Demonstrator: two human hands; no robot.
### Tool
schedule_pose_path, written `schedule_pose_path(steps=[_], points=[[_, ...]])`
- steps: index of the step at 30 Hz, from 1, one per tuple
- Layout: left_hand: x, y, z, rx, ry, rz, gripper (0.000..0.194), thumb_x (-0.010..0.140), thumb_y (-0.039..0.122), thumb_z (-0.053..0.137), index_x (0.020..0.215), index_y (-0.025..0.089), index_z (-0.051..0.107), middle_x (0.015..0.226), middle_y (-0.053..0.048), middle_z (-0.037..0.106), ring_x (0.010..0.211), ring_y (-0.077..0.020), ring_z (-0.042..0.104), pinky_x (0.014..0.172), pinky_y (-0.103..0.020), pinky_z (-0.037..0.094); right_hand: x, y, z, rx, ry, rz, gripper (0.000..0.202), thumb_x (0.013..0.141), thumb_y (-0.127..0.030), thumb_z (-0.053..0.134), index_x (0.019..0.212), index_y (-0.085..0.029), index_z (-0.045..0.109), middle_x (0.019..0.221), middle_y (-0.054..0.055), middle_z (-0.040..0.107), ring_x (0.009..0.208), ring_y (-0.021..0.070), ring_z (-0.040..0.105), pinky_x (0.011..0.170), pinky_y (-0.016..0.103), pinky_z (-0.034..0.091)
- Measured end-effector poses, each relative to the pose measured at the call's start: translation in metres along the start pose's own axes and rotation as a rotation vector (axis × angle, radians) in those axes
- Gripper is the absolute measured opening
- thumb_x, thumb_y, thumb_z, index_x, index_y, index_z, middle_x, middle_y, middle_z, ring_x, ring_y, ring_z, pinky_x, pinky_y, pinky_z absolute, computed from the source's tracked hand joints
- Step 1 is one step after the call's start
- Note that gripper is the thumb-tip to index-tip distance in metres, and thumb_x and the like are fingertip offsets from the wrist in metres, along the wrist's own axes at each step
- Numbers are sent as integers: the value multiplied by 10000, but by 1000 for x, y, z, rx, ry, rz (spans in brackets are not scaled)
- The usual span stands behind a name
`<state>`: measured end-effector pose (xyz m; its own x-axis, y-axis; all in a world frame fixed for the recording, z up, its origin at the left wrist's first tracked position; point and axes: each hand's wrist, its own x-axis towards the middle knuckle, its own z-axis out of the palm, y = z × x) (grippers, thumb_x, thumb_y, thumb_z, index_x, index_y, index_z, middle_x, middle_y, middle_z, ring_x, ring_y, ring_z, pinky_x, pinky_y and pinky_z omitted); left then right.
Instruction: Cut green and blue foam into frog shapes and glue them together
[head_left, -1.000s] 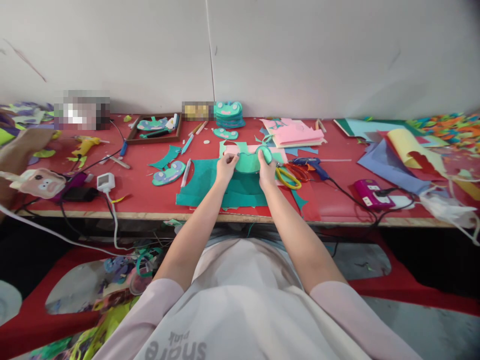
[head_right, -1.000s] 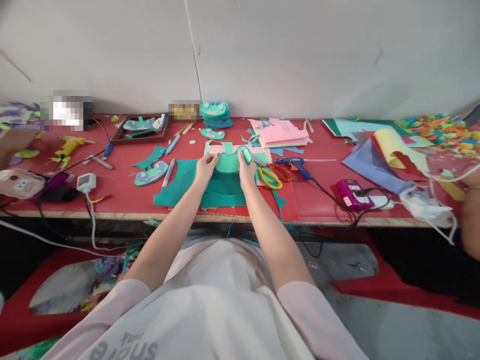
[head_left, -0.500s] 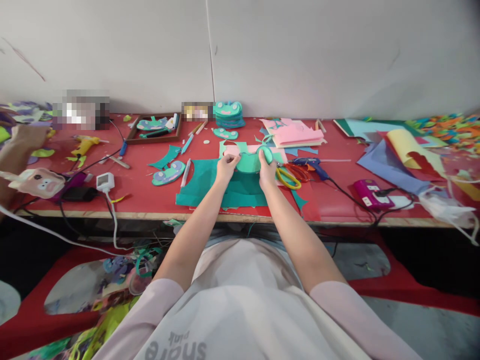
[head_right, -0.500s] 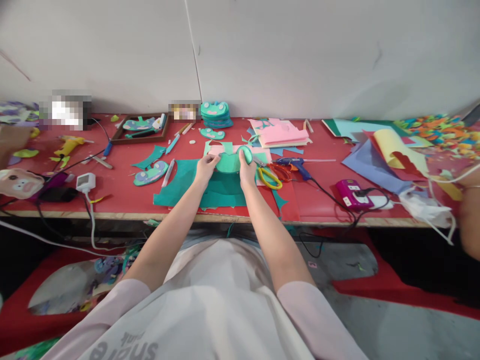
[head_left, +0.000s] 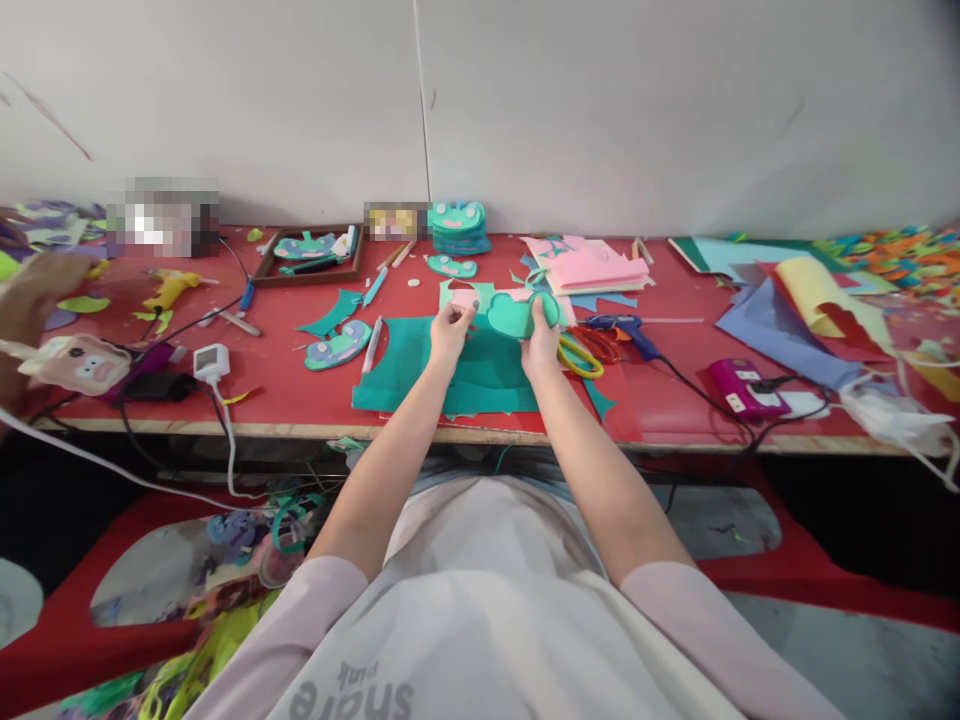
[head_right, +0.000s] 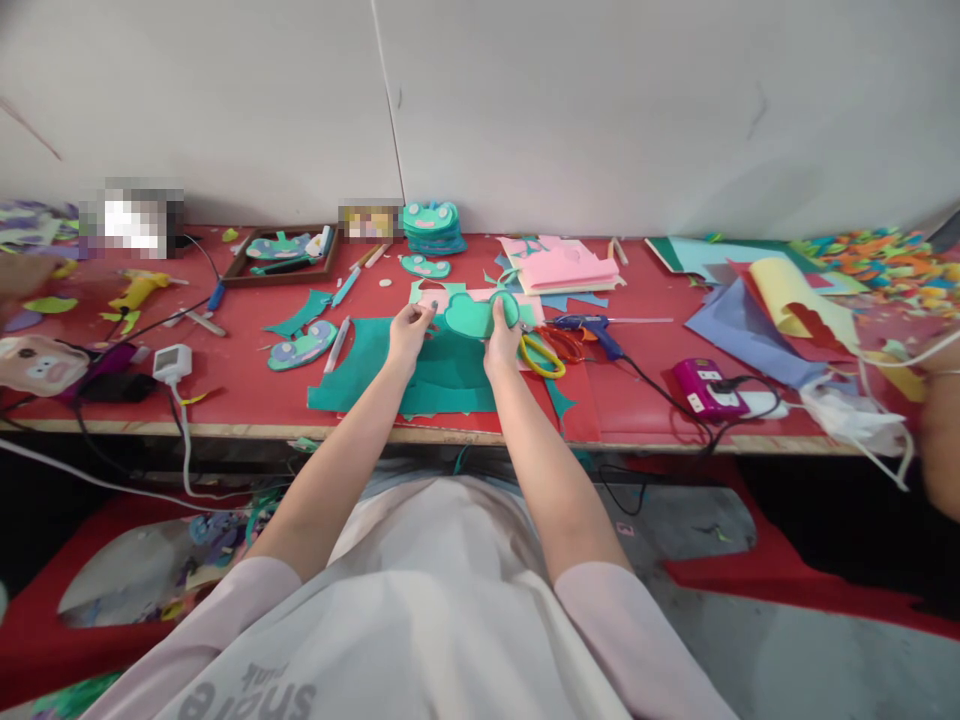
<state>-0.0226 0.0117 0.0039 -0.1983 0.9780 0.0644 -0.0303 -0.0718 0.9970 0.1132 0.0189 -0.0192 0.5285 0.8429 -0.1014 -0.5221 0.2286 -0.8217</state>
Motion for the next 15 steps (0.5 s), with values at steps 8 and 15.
schedule_pose_path(steps=[8, 15], points=[[2, -4, -6, -1, 126, 144, 170, 819, 326, 594, 943, 220, 546, 871, -27, 650, 663, -96, 611, 536, -189, 441, 1, -1, 0, 33, 16, 16, 543, 666, -461, 709, 1105, -177, 563, 1058, 75, 665, 793, 155, 684, 626, 337, 580], [-3, 1, 1, -18, -44, 183, 209, 852, 387, 543, 923, 227, 658, 840, -27, 671, 765, -130, 608, 638, -216, 434, 0, 8, -3, -140, -107, -120, 385, 704, -425, 672, 965, -143, 658, 923, 60, 679, 875, 185, 671, 697, 323, 580]])
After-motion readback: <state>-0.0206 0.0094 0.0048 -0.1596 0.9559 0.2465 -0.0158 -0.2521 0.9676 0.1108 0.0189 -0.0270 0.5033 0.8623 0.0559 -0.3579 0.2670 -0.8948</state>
